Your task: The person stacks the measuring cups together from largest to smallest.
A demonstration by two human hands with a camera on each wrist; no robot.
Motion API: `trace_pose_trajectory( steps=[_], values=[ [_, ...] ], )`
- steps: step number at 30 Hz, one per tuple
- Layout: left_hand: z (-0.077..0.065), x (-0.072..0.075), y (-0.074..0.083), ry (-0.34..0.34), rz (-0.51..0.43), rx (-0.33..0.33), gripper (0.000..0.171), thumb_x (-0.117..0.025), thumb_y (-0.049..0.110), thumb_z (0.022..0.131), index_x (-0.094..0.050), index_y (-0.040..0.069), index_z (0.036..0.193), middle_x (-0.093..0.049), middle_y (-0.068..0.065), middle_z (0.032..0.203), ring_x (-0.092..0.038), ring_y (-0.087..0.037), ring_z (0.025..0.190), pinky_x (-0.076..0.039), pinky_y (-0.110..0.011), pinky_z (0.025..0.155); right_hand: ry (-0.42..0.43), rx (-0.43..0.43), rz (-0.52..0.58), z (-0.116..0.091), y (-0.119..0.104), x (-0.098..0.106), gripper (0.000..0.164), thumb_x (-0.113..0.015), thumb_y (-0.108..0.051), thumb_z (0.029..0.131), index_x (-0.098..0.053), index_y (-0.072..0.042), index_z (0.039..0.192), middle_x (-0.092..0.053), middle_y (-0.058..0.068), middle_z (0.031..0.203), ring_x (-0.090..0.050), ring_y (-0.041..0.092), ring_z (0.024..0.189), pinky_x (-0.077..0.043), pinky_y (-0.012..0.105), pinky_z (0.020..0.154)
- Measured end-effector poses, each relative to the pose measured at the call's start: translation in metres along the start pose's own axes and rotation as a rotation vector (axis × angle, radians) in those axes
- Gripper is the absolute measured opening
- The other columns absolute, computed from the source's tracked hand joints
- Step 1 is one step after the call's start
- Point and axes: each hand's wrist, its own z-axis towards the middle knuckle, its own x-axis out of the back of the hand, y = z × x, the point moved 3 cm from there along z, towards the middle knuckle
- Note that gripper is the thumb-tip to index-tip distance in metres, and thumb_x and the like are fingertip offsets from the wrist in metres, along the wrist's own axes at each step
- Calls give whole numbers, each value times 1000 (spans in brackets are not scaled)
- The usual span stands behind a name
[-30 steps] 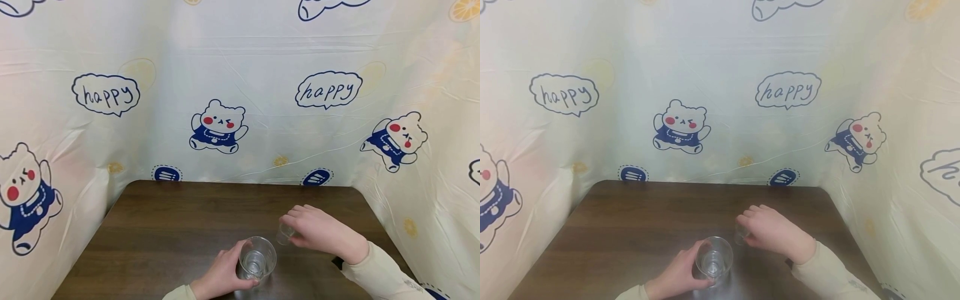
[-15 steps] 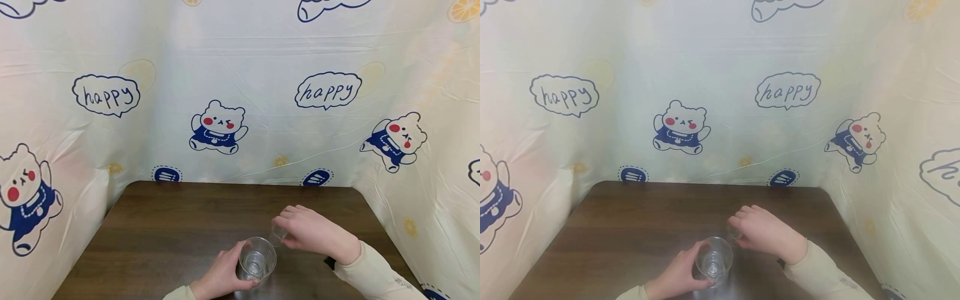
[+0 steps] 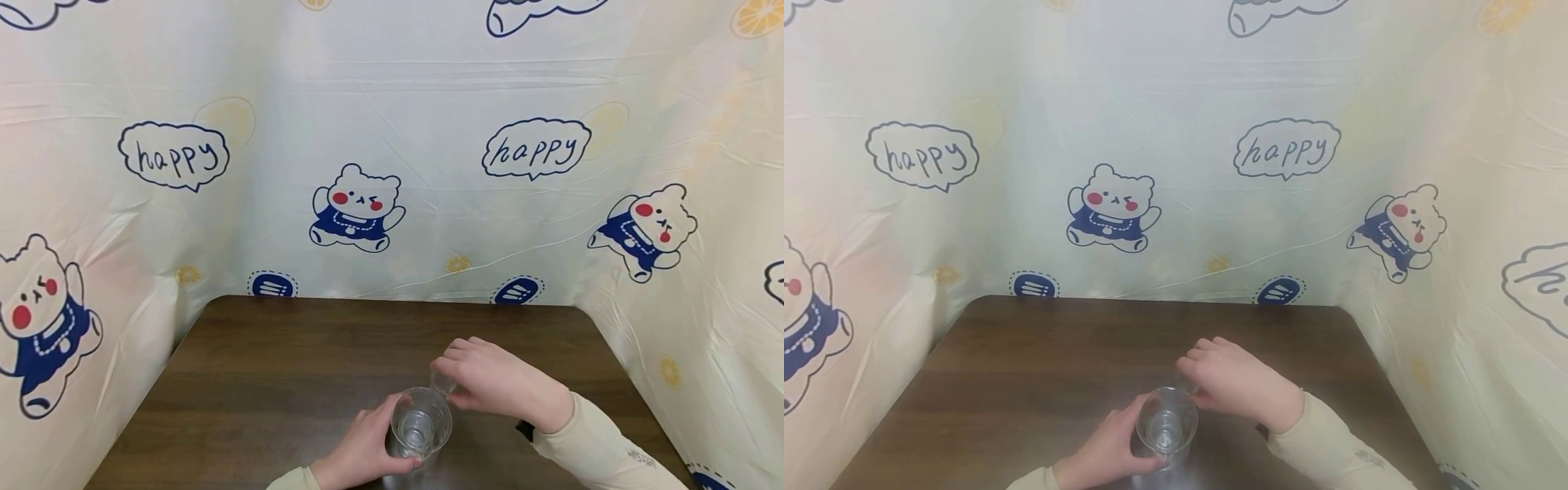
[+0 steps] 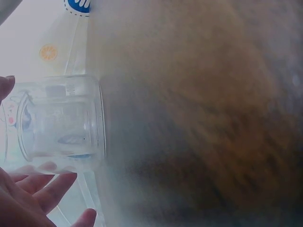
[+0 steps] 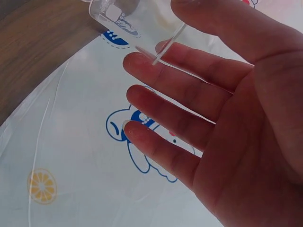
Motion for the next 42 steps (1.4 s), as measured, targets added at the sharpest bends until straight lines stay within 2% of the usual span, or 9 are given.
trace_pose_trajectory(
  steps=[4,12,21,28,35,42],
  values=[
    [0,0,0,-4,-5,3,84,-80,68,79,-48,24,144,-64,11,133,-63,-7,105,-47,-43,90,0,12,-5,3,-3,-4,34,-89,-26,78,-71,-16,106,-68,-10,92,-60,12,90,-50,28,80],
    [1,0,0,29,30,-22,83,-82,64,78,-49,21,141,-66,9,129,-64,-7,103,-47,-41,88,-1,36,-8,9,-7,-8,35,-89,-28,79,-71,-16,107,-70,-10,96,-61,13,95,-50,31,86],
    [1,1,0,4,10,-7,84,-82,65,79,-49,21,142,-67,8,128,-65,-7,103,-47,-43,88,-4,59,-18,14,-13,-15,35,-89,-29,79,-70,-18,106,-70,-11,98,-62,13,98,-50,33,90],
    [2,2,0,29,13,-30,83,-83,63,78,-50,20,141,-68,8,123,-66,-7,99,-47,-42,86,-25,66,-26,16,-15,-21,37,-89,-32,79,-70,-18,109,-71,-11,101,-62,13,101,-50,31,91],
    [1,1,-1,-1,-10,6,85,-81,66,79,-49,22,144,-67,12,121,-63,-7,98,-47,-44,87,-63,71,-33,18,-20,-31,36,-89,-32,80,-71,-19,108,-71,-11,101,-61,12,101,-50,30,89],
    [0,0,-1,6,7,9,87,-81,67,78,-49,23,145,-68,11,122,-63,-9,98,-48,-45,88,-72,82,-62,18,-23,-40,37,-90,-33,78,-71,-21,107,-70,-12,98,-60,11,99,-49,28,87]
  ],
)
